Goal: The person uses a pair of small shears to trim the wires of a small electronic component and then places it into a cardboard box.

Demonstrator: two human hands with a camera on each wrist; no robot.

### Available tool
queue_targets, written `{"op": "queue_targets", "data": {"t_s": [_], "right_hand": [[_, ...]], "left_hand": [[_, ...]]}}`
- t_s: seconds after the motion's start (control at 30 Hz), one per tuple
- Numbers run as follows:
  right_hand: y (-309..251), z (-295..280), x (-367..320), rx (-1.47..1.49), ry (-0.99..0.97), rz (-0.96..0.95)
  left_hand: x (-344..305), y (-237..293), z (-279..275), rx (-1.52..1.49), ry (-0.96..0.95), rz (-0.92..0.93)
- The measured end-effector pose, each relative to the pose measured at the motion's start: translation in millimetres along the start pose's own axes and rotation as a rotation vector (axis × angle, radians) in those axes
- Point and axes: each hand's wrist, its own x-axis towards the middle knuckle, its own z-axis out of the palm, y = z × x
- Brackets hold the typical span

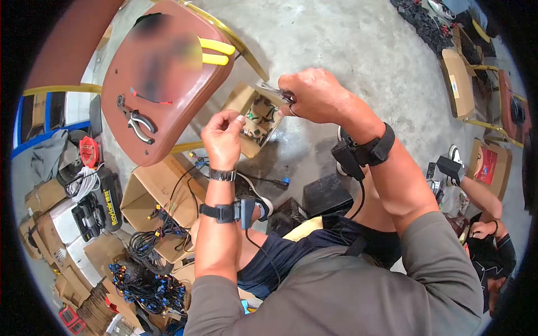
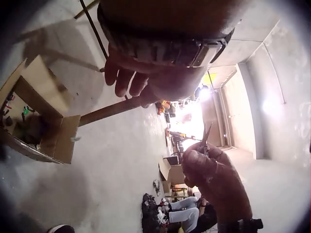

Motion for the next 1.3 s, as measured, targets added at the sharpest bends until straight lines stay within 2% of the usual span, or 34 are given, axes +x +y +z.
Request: {"op": "queue_targets", "data": {"t_s": [0.23, 0.43, 0.63, 0.73, 1.3], "right_hand": [[-23, 10, 6, 0.052, -0.152, -0.046], [-61, 25, 2, 0.124, -0.247, -0.136], [-79, 53, -5, 0.178, -0.161, -0.282], [-91, 57, -14, 0.216, -0.131, -0.296], [-87, 54, -23, 0.140, -0.213, -0.333]], "left_hand": [[-20, 32, -21, -0.400, 0.018, -0.071], [-40, 44, -47, -0.394, 0.023, -0.074], [-65, 43, -63, -0.454, 0.026, -0.031], [-74, 45, -67, -0.488, 0.066, -0.013], [-92, 57, -72, -0.355, -0.080, 0.003]]}}
